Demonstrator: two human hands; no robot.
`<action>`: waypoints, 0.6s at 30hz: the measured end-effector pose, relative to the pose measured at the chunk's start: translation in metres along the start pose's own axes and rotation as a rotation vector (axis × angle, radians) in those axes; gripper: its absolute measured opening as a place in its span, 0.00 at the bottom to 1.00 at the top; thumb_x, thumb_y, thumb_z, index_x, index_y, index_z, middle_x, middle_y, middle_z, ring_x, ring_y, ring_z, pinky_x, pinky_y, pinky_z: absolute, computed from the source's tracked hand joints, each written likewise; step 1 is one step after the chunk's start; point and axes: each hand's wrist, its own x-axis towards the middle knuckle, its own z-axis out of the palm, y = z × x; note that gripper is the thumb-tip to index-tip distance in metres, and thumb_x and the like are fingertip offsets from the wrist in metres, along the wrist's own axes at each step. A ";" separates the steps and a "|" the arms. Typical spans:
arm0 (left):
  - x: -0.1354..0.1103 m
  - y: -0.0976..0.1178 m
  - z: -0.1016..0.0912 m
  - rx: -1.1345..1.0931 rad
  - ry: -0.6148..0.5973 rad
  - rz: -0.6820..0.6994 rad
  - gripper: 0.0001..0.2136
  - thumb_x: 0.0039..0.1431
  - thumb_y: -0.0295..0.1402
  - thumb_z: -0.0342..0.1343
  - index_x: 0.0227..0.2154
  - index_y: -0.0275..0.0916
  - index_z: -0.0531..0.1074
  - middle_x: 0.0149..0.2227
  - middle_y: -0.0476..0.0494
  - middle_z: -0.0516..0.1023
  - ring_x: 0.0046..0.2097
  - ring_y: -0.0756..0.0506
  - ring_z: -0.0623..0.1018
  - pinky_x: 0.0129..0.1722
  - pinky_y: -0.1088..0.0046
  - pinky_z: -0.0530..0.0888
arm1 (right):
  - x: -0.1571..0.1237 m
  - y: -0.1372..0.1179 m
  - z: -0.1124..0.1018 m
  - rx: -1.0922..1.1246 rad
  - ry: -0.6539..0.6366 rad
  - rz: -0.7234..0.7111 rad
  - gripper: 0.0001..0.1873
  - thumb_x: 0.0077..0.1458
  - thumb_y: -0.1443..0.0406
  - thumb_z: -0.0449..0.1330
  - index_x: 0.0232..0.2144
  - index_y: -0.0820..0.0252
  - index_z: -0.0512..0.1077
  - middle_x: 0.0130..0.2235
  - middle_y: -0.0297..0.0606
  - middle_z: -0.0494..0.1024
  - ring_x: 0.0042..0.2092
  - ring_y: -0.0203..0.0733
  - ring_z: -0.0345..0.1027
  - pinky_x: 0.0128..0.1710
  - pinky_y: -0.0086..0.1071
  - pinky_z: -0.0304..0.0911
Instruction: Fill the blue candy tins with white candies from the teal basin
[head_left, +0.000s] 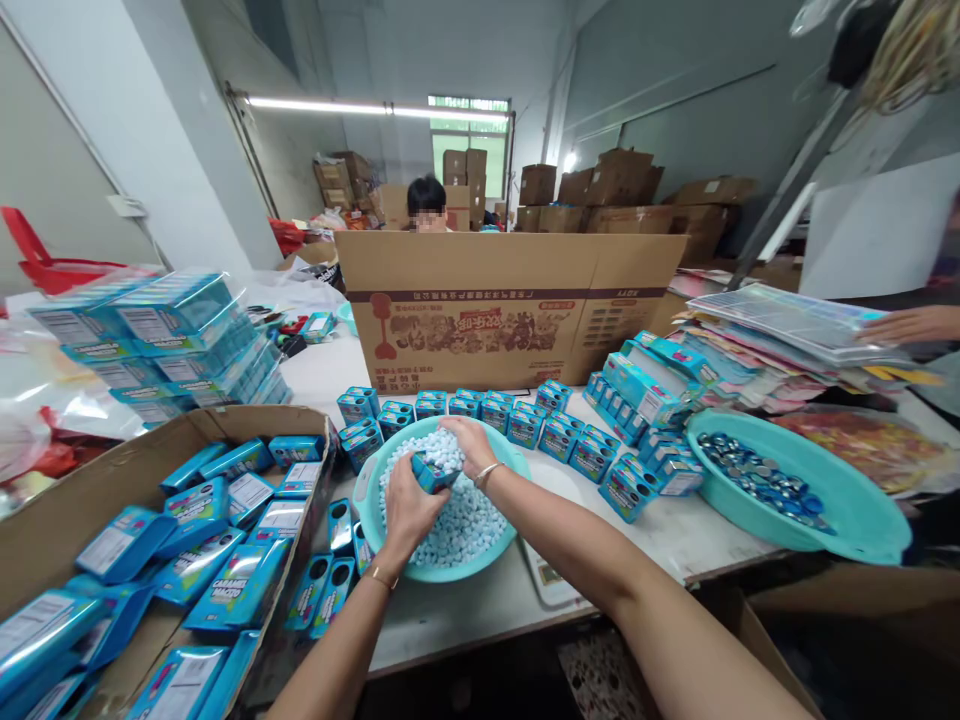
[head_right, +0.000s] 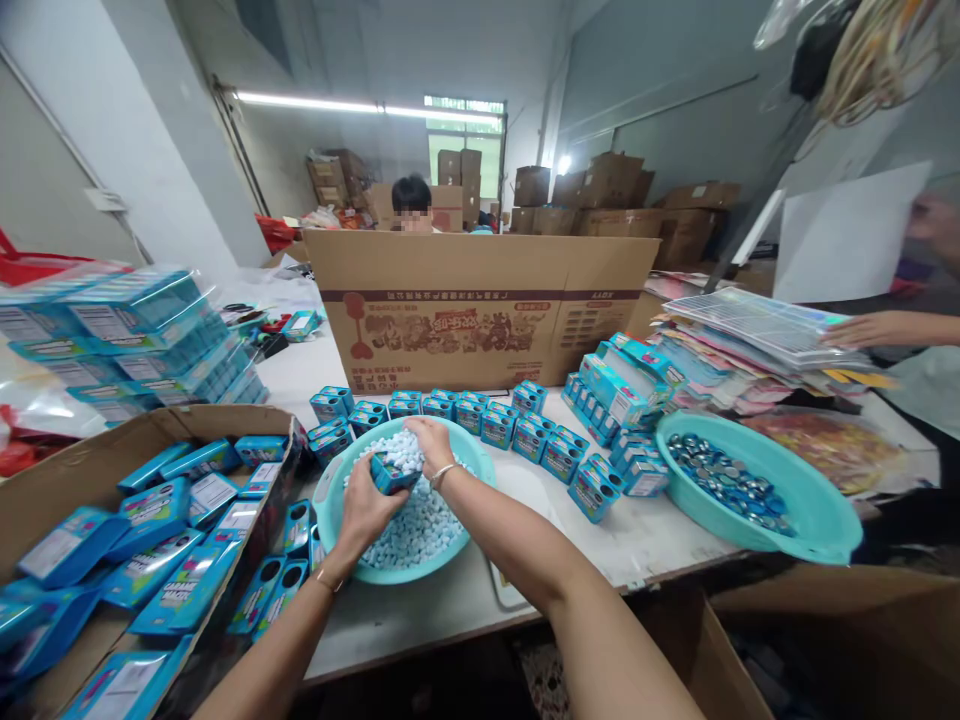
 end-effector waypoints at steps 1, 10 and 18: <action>0.000 -0.002 0.001 -0.027 0.023 0.001 0.32 0.42 0.32 0.65 0.52 0.39 0.59 0.52 0.37 0.71 0.56 0.35 0.73 0.55 0.57 0.68 | -0.001 -0.003 0.003 0.008 -0.009 0.012 0.09 0.35 0.63 0.68 0.22 0.59 0.75 0.24 0.32 0.77 0.31 0.40 0.71 0.36 0.33 0.66; -0.004 -0.009 -0.001 -0.192 0.072 0.016 0.34 0.39 0.34 0.67 0.51 0.40 0.61 0.50 0.39 0.73 0.54 0.36 0.74 0.54 0.56 0.70 | -0.014 -0.012 0.015 0.031 -0.069 0.128 0.04 0.40 0.69 0.65 0.19 0.61 0.72 0.21 0.33 0.75 0.26 0.36 0.68 0.33 0.31 0.65; 0.001 0.001 -0.006 -0.173 0.009 0.001 0.32 0.38 0.32 0.65 0.50 0.37 0.62 0.49 0.38 0.73 0.53 0.36 0.75 0.53 0.60 0.70 | -0.018 -0.011 0.009 0.037 -0.075 0.131 0.07 0.44 0.66 0.66 0.20 0.61 0.73 0.21 0.34 0.75 0.27 0.37 0.69 0.34 0.31 0.65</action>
